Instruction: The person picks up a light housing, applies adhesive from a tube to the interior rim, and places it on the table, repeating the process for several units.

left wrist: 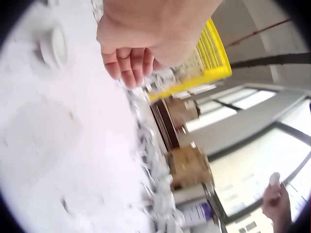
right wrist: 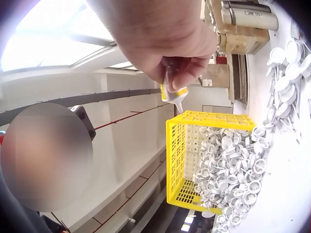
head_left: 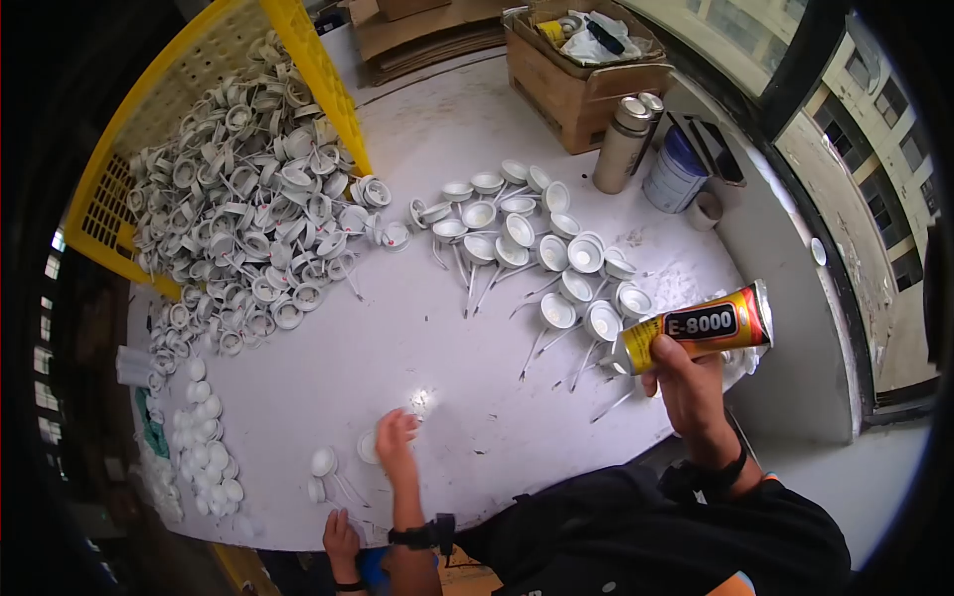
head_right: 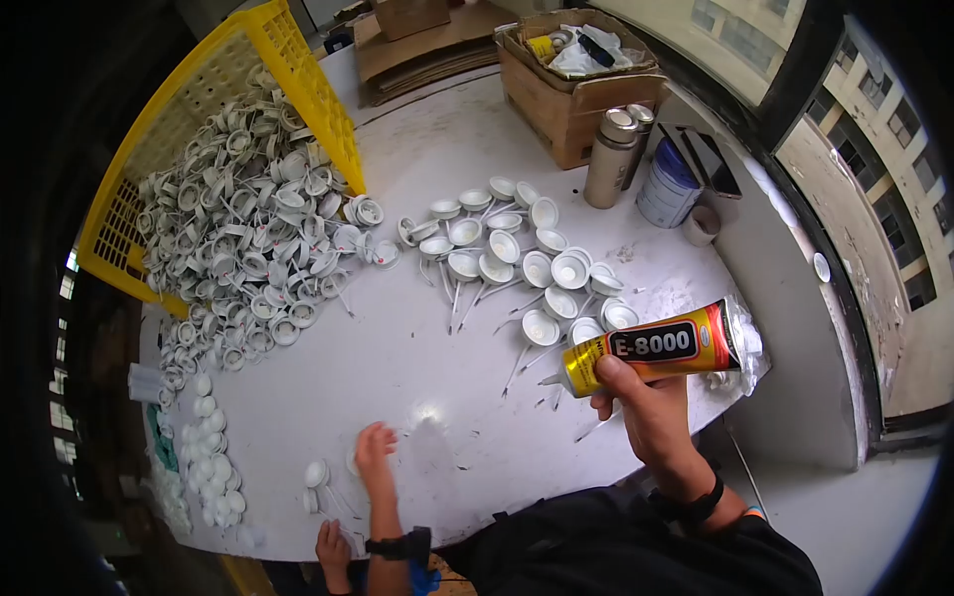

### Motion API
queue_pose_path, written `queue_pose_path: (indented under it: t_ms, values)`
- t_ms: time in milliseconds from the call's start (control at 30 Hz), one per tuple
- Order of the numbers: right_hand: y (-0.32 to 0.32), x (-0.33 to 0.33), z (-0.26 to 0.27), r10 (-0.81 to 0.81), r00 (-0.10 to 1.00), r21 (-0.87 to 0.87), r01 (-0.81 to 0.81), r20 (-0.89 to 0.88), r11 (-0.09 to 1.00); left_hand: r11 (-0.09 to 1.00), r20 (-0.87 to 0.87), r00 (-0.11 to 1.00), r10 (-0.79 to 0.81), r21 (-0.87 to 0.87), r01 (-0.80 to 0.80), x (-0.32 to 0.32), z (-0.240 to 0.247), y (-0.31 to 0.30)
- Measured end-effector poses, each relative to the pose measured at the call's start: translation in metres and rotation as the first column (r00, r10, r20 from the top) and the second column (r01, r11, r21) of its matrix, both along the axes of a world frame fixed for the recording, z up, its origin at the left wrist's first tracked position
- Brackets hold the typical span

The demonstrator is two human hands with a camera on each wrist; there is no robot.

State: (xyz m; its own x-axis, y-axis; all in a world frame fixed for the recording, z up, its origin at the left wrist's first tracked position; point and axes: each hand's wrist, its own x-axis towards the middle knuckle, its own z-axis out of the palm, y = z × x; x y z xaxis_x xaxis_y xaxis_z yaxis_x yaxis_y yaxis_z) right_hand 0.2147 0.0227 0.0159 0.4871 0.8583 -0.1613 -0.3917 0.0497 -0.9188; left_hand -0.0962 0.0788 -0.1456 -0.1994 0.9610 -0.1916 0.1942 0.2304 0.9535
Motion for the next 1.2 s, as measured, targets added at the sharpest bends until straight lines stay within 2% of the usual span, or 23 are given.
queue_pose_path:
  t_ms: [67,100,133,200,233,300,333,400,433,467,533,567,600,633,667,700,767,800,867,967,1100,1167,1200]
  values:
    - [0.002,0.006,-0.001,-0.018,1.000,-0.016,0.018,-0.008,1.000,0.955,0.136,0.952,-0.273,-0.076,0.285,0.063,-0.013,0.016]
    - [0.003,0.009,-0.001,-0.023,1.000,-0.017,0.022,-0.006,1.000,0.944,0.163,0.937,-0.310,-0.062,0.323,0.096,-0.020,0.025]
    - [0.003,0.013,-0.002,-0.029,1.000,-0.017,0.029,-0.003,0.999,0.930,0.074,0.928,-0.366,-0.006,0.368,0.121,-0.052,0.036]
    - [0.004,0.023,-0.005,-0.046,0.999,-0.030,0.046,0.000,0.998,0.886,-0.028,0.889,-0.456,-0.112,0.451,0.172,-0.046,0.055]
    - [0.005,0.027,-0.006,-0.057,0.998,-0.042,0.058,0.007,0.997,0.885,-0.032,0.888,-0.458,-0.109,0.452,0.190,-0.051,0.061]
    - [0.006,0.034,-0.009,-0.076,0.997,-0.046,0.076,0.002,0.996,0.831,-0.348,0.758,-0.551,-0.313,0.460,0.218,-0.061,0.076]
    - [0.008,0.037,-0.010,-0.095,0.995,-0.051,0.095,-0.001,0.994,0.838,-0.355,0.762,-0.542,-0.299,0.456,0.227,-0.063,0.080]
    - [0.011,0.042,-0.012,-0.087,0.996,-0.069,0.087,0.004,0.994,0.837,-0.537,0.642,-0.546,-0.334,0.432,0.236,-0.064,0.080]
    - [0.013,0.042,-0.013,-0.094,0.996,-0.065,0.094,0.007,0.993,0.891,-0.655,0.618,-0.435,-0.211,0.402,0.238,-0.077,0.078]
    - [0.014,0.042,-0.013,-0.100,0.995,-0.067,0.100,0.009,0.993,0.894,-0.658,0.620,-0.427,-0.206,0.397,0.234,-0.075,0.080]
    - [0.015,0.041,-0.012,-0.082,0.997,-0.055,0.083,0.007,0.995,0.801,-0.485,0.637,-0.599,-0.358,0.480,0.218,-0.073,0.083]
    - [0.014,0.040,-0.012,-0.071,0.997,-0.048,0.072,0.007,0.996,0.757,-0.315,0.700,-0.641,-0.409,0.509,0.206,-0.062,0.082]
    - [0.013,0.038,-0.011,-0.069,0.998,-0.047,0.069,0.002,0.997,0.759,-0.319,0.700,-0.639,-0.411,0.505,0.192,-0.050,0.078]
    - [0.013,0.036,-0.009,-0.058,0.998,-0.047,0.058,0.006,0.997,0.752,0.027,0.822,-0.569,-0.389,0.533,0.176,-0.039,0.070]
    - [0.012,0.033,-0.008,-0.046,0.999,-0.045,0.047,0.011,0.998,0.755,0.372,0.824,-0.427,-0.355,0.551,0.161,-0.027,0.063]
    - [0.012,0.030,-0.006,-0.040,0.999,-0.041,0.040,0.007,0.998,0.760,0.367,0.828,-0.424,-0.354,0.546,0.145,-0.016,0.056]
    - [0.009,0.022,-0.002,0.010,1.000,-0.026,-0.010,0.009,1.000,0.672,0.686,0.682,-0.252,-0.383,0.633,0.119,0.005,0.039]
    - [0.007,0.018,0.000,0.018,1.000,-0.032,-0.018,0.009,0.999,0.675,0.688,0.684,-0.243,-0.387,0.628,0.113,0.018,0.031]
    - [0.005,0.009,0.005,0.068,0.998,-0.009,-0.068,0.009,0.998,0.717,0.778,0.594,-0.204,-0.295,0.632,0.106,0.042,0.011]
    - [0.000,-0.002,0.012,0.177,0.982,-0.008,-0.177,0.064,0.984,0.785,0.798,0.568,-0.202,-0.215,0.581,0.103,0.072,-0.014]
    - [-0.005,-0.015,0.019,0.279,0.951,0.026,-0.285,0.133,0.958,0.845,0.769,0.602,-0.216,-0.161,0.509,0.093,0.093,-0.040]
    - [-0.008,-0.019,0.020,0.308,0.942,0.021,-0.313,0.133,0.950,0.907,0.848,0.515,-0.126,-0.112,0.406,0.093,0.106,-0.047]
    - [-0.009,-0.021,0.021,0.326,0.936,0.017,-0.331,0.130,0.944,0.909,0.849,0.514,-0.124,-0.111,0.402,0.093,0.112,-0.049]
